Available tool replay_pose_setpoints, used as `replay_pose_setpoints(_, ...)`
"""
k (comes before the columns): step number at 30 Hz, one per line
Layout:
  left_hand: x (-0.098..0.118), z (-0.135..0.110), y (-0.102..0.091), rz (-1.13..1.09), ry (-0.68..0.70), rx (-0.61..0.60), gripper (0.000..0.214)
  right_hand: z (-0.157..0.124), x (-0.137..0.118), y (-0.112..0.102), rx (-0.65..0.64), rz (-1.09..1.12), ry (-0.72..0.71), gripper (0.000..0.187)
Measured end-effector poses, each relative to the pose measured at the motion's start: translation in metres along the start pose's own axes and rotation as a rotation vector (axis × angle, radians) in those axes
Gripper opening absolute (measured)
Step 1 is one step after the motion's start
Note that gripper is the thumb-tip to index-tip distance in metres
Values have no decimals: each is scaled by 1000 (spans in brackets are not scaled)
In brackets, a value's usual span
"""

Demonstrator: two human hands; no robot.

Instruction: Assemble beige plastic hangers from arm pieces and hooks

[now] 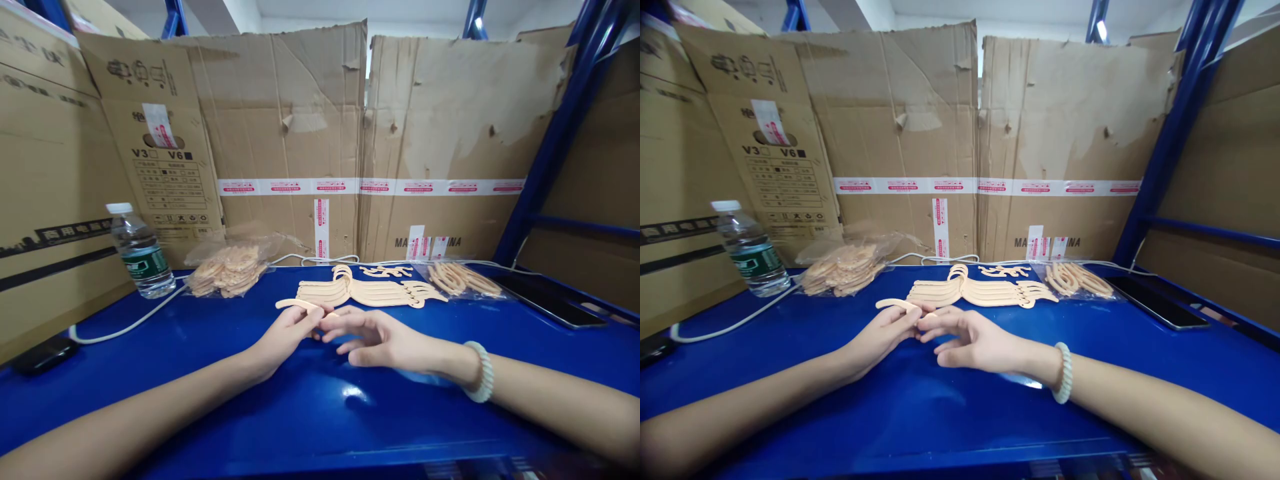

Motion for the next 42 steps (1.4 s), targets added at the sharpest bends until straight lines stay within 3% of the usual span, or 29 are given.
replay_pose_setpoints(4, -3, 2, -2, -37, -17, -13, 35, -1, -5, 5, -42, -162, -10, 48)
replay_pose_setpoints(9, -4, 3, -6, -203, -44, 55, 25, -4, -24, -24, 194, -799, -145, 30)
replay_pose_setpoints(12, -6, 4, -12, -312, -77, 137, 18, -5, -16, -40, 226, -1114, -124, 39)
replay_pose_setpoints(14, -7, 4, -15, -352, -105, 195, 19, -5, -2, -47, 167, -1242, -82, 50)
replay_pose_setpoints(19, -6, 5, -19, -386, -121, 280, 19, -5, 35, -51, -50, -1269, 62, 56)
replay_pose_setpoints(28, -9, 4, -18, -441, -170, 251, 11, 7, 53, -65, -44, -1220, 124, 67)
replay_pose_setpoints(32, -8, 5, -19, -443, -156, 245, 21, 12, 55, -69, -45, -1218, 125, 67)
replay_pose_setpoints(35, -9, 5, -24, -451, -149, 286, 23, 12, 46, -68, 26, -1248, 27, 62)
replay_pose_setpoints(37, -10, 6, -26, -465, -148, 298, 20, 10, 36, -70, 150, -1322, -37, 56)
replay_pose_setpoints(40, -11, 7, -29, -477, -145, 298, 16, 6, 31, -78, 326, -1437, -2, 38)
replay_pose_setpoints(42, -12, 7, -29, -478, -145, 302, 14, 5, 34, -81, 360, -1466, 43, 29)
Point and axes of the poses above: each hand's wrist, its own z-axis towards the middle knuckle, its own y-axis out of the palm, x = y × z, the point moved 7 cm from there along z, towards the middle knuckle, and after that the axes turned 12 degrees about -z, right-handed, at the moved point
